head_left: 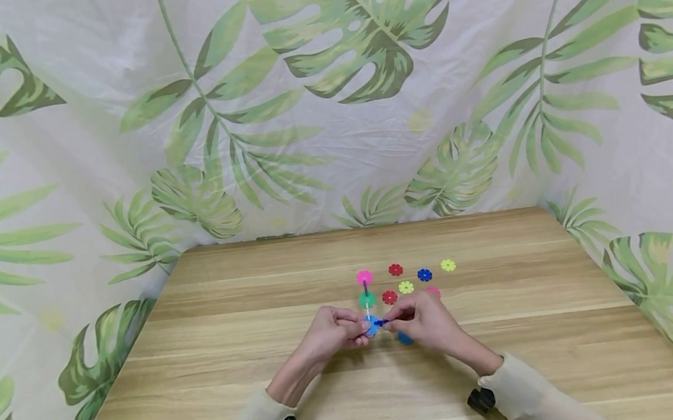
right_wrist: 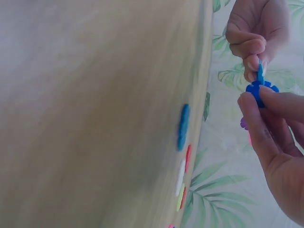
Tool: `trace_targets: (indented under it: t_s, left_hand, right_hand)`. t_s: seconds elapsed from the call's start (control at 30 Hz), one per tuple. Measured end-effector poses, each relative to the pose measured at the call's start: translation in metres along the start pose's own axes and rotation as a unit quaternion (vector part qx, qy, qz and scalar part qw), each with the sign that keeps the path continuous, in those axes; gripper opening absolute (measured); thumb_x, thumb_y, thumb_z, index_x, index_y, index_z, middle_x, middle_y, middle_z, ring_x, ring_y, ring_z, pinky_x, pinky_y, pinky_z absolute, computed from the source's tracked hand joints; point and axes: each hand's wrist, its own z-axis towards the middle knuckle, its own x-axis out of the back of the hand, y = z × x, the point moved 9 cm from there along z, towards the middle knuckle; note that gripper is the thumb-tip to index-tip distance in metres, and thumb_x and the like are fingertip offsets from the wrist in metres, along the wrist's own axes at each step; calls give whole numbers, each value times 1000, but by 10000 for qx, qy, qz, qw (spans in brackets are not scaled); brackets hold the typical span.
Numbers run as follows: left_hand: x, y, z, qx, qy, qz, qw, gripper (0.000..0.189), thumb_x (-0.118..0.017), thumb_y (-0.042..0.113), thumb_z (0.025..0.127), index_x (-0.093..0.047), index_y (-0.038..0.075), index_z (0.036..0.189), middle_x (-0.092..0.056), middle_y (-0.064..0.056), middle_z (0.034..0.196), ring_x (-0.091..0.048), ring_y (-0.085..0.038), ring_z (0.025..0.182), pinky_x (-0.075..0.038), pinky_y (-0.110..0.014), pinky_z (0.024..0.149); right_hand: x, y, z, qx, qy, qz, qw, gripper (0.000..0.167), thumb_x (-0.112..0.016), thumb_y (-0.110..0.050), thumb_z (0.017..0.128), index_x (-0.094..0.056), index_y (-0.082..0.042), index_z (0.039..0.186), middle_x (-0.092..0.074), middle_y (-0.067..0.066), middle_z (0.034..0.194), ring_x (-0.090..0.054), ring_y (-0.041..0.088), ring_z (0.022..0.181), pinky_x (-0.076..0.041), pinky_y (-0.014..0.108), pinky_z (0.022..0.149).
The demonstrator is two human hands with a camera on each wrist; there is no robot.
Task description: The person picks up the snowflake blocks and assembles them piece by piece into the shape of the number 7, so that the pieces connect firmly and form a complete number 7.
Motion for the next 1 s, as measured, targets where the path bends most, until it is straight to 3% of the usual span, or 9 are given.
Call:
trace_targets:
  t_s: [0.27,0.53,0.7,1.0]
  left_hand:
    - [3,1,2,-83,129,10,9999,23,-71,3,98,-70,-15,111,-80,-10,83,-72,-6,68,-60,-17,66]
    - [3,1,4,-113,224,-228,9994,26,-71,3,97,-68,-16,115,-81,-9,85,-73,-7,70,-61,-18,68]
    - [5,0,4,-150,205,-137,9996,29,-72,5,97,-68,-15,117,-81,-10,89,-74,-8,72,-62,-18,70]
    - [10,-2,2,-139,150,-72,9998,27,-72,6,97,-70,-12,116,-81,-10,91,-76,-10,75,-63,-20,73]
  right_hand:
    - [-1,2,3,-161,87,3,9998,2,-82,-3,89,-82,-5,89,-79,10,85,-69,8,73,-59,20,67]
    - [6,9,7,-263,-55,-9,9996,7,-82,-8,90,-79,-8,96,-79,5,96,-74,10,87,-64,25,79]
    - [26,17,8,-384,-245,-317,9985,16,-83,-12,91,-77,-4,104,-78,10,102,-74,15,93,-64,29,83]
    - [68,52,12,-741,-7,-1093,9912,14,-80,-9,92,-77,-2,104,-77,12,102,-72,17,93,-64,34,84]
